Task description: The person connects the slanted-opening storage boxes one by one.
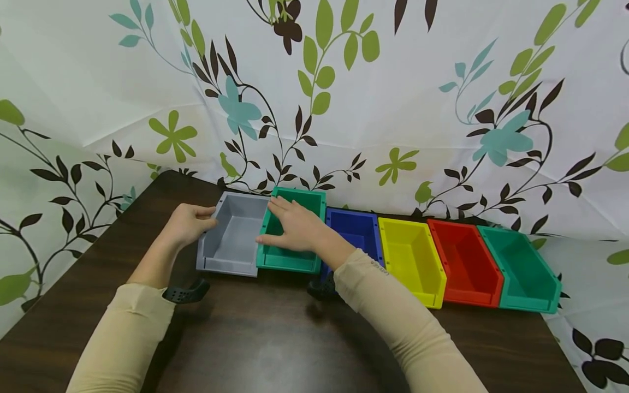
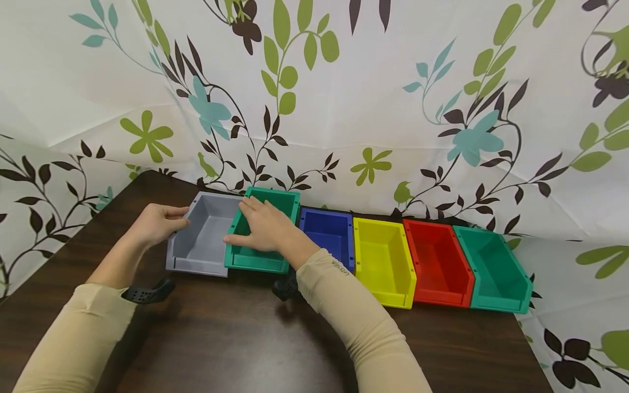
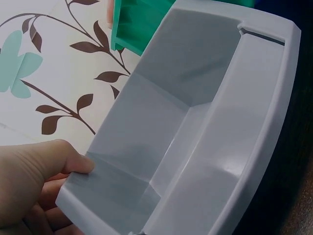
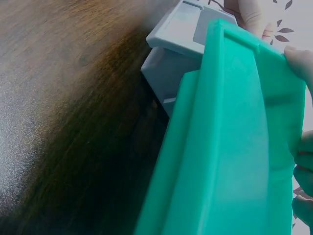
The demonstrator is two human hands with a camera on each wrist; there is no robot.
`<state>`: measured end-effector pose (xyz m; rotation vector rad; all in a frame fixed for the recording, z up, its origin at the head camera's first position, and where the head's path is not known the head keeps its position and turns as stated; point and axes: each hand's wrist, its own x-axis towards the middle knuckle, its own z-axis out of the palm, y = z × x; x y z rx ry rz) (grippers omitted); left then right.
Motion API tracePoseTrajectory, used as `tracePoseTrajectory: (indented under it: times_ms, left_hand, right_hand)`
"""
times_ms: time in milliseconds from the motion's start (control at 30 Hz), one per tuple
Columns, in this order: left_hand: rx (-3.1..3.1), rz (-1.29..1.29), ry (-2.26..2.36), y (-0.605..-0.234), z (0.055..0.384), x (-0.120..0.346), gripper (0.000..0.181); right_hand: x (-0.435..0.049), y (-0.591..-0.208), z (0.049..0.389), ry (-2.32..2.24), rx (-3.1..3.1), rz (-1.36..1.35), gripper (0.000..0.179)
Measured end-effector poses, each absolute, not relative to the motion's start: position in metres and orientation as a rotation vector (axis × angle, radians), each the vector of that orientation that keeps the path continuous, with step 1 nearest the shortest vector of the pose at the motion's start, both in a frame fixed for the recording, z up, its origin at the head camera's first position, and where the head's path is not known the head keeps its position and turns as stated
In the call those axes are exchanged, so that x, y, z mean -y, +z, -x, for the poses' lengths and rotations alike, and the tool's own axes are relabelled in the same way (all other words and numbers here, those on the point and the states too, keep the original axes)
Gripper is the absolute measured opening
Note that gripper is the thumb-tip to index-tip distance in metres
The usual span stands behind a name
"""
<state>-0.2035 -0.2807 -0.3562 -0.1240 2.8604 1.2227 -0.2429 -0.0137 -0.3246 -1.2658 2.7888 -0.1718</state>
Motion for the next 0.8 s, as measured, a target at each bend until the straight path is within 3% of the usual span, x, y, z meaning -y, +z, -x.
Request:
tracePoseTrajectory:
  times_ms: [800]
  left_hand:
    - [-2.822,0.168,1.228,-0.355,0.204,0.277,0.049]
  right_hand:
    - [0.014,-0.344,0.241,-0.207,-2.775,1.227,0.093]
